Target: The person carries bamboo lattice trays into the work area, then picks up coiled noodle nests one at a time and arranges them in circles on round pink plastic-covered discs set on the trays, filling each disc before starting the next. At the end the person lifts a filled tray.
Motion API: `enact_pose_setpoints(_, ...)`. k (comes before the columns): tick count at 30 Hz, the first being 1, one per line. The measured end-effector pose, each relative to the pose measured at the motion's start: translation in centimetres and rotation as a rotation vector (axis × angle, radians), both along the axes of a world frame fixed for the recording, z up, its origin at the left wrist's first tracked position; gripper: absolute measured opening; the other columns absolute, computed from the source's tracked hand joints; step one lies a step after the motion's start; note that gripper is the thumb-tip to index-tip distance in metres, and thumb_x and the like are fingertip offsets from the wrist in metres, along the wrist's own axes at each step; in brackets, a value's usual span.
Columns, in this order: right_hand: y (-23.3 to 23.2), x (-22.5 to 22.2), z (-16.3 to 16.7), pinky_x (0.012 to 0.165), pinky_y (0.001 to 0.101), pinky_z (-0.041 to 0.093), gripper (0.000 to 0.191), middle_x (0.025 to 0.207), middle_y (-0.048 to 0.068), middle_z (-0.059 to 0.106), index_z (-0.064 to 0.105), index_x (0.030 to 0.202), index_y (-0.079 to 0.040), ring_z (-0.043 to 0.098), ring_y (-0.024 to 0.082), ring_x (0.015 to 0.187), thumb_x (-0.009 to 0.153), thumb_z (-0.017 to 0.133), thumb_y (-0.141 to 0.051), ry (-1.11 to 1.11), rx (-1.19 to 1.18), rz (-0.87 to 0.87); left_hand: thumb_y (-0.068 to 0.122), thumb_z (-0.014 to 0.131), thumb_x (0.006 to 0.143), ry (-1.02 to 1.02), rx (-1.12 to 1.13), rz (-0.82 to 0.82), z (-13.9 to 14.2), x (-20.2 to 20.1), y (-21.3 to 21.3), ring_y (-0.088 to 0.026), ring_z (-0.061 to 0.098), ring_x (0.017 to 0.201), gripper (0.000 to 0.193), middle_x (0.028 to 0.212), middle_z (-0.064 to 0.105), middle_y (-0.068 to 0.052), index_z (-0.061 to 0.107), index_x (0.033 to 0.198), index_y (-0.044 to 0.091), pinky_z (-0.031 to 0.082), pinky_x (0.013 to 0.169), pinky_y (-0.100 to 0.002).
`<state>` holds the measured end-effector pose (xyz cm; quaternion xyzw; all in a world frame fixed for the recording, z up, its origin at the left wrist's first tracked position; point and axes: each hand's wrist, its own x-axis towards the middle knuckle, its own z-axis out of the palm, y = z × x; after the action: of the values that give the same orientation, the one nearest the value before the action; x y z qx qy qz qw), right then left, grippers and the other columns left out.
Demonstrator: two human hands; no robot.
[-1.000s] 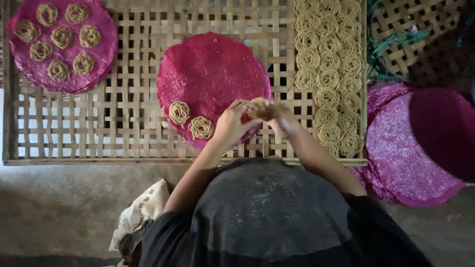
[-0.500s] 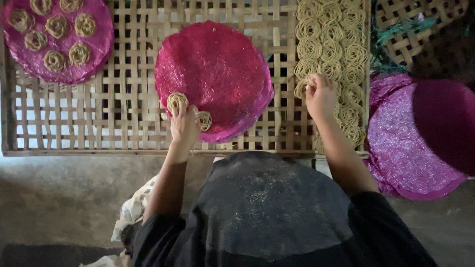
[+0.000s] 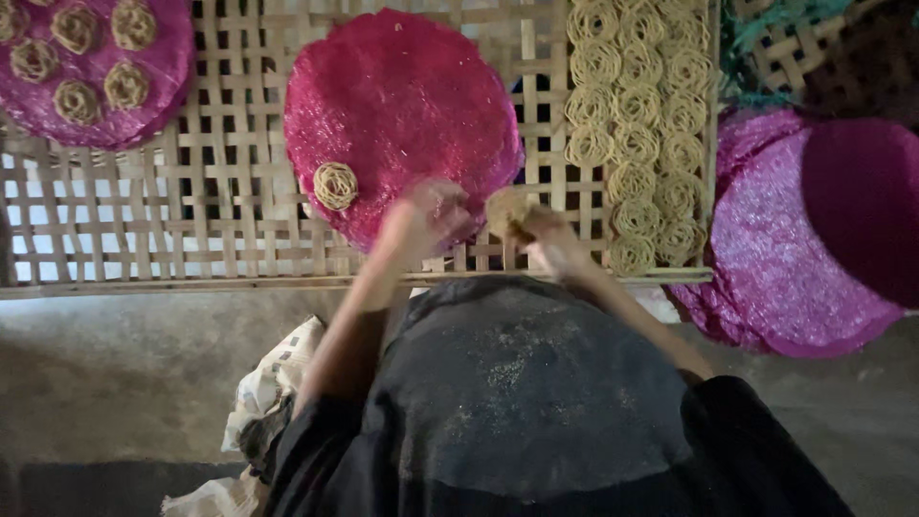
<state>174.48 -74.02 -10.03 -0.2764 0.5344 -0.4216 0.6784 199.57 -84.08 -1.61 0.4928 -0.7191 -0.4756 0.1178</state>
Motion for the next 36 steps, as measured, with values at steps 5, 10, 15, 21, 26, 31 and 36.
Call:
enact_pose_setpoints(5,-0.1,-5.0,0.3,0.06,0.0366,0.047,0.02,0.097,0.01,0.072,0.066,0.119,-0.014,0.058,0.026,0.07,0.101,0.06,-0.019,0.93,-0.021,-0.04,0.025,0.074,0.088,-0.567,-0.632,0.264,-7.5,8.2,-7.9,-0.043,0.046,0.131,0.062,0.142,0.049,-0.022,0.053,0.138,-0.005,0.041,0.103,-0.057)
enact_pose_setpoints(10,-0.8,-8.0,0.6,0.077,0.0494,0.052,0.022,0.095,0.017,0.068,0.064,0.111,-0.002,0.066,0.038,0.087,0.091,0.074,-0.005,1.461,-0.613,-0.099,0.025,0.081,0.087,-0.645,-0.39,0.242,-10.4,12.1,-10.1,-0.039,0.044,0.133,0.062,0.141,0.047,-0.02,0.054,0.138,0.003,0.043,0.11,-0.048)
enact_pose_setpoints(15,-1.1,-7.7,1.4,0.089,0.0545,0.048,0.031,0.111,0.02,0.063,0.058,0.122,-0.005,0.059,0.043,0.106,0.094,0.072,-0.004,1.538,-0.547,-0.154,0.031,0.084,0.084,-0.655,-0.312,0.321,-9.7,12.0,-9.8,-0.036,0.051,0.13,0.06,0.139,0.051,-0.019,0.059,0.131,0.004,0.049,0.105,-0.048)
enact_pose_setpoints(21,-0.2,-5.7,1.8,0.103,0.0597,0.042,0.037,0.121,0.022,0.056,0.056,0.132,-0.005,0.051,0.044,0.118,0.098,0.071,-0.008,1.585,-0.69,-0.225,0.033,0.082,0.087,-0.557,-0.466,0.315,-11.0,12.8,-8.9,-0.04,0.059,0.116,0.056,0.127,0.056,-0.025,0.06,0.126,0.0,0.054,0.092,-0.049)
enact_pose_setpoints(26,-0.1,-1.7,0.3,0.101,0.0502,0.05,0.025,0.119,0.016,0.057,0.061,0.126,-0.007,0.056,0.03,0.115,0.101,0.067,-0.008,1.326,-0.713,-0.077,0.027,0.07,0.102,-0.585,-0.415,0.304,-9.1,11.6,-7.5,-0.031,0.063,0.113,0.025,0.119,0.065,-0.017,0.067,0.087,0.006,0.059,0.087,-0.042)
enact_pose_setpoints(31,-1.3,3.3,0.6,0.081,0.0339,0.061,0.025,0.113,0.009,0.068,0.065,0.127,-0.007,0.07,0.017,0.091,0.106,0.057,-0.019,0.47,-0.192,0.222,0.026,0.068,0.098,-0.233,-0.261,0.318,-3.4,6.1,-1.4,-0.016,0.07,0.085,0.015,0.102,0.071,-0.006,0.063,0.098,0.011,0.059,0.069,-0.038)
enact_pose_setpoints(36,-0.3,2.7,4.2,0.081,0.0309,0.062,0.032,0.111,0.011,0.072,0.067,0.127,-0.003,0.069,0.018,0.091,0.102,0.054,-0.017,-0.475,0.102,0.015,0.04,0.088,0.076,-0.024,-0.353,-0.153,-1.7,-2.1,4.7,-0.031,0.063,0.103,0.062,0.112,0.063,-0.015,0.061,0.118,0.004,0.054,0.086,-0.046)
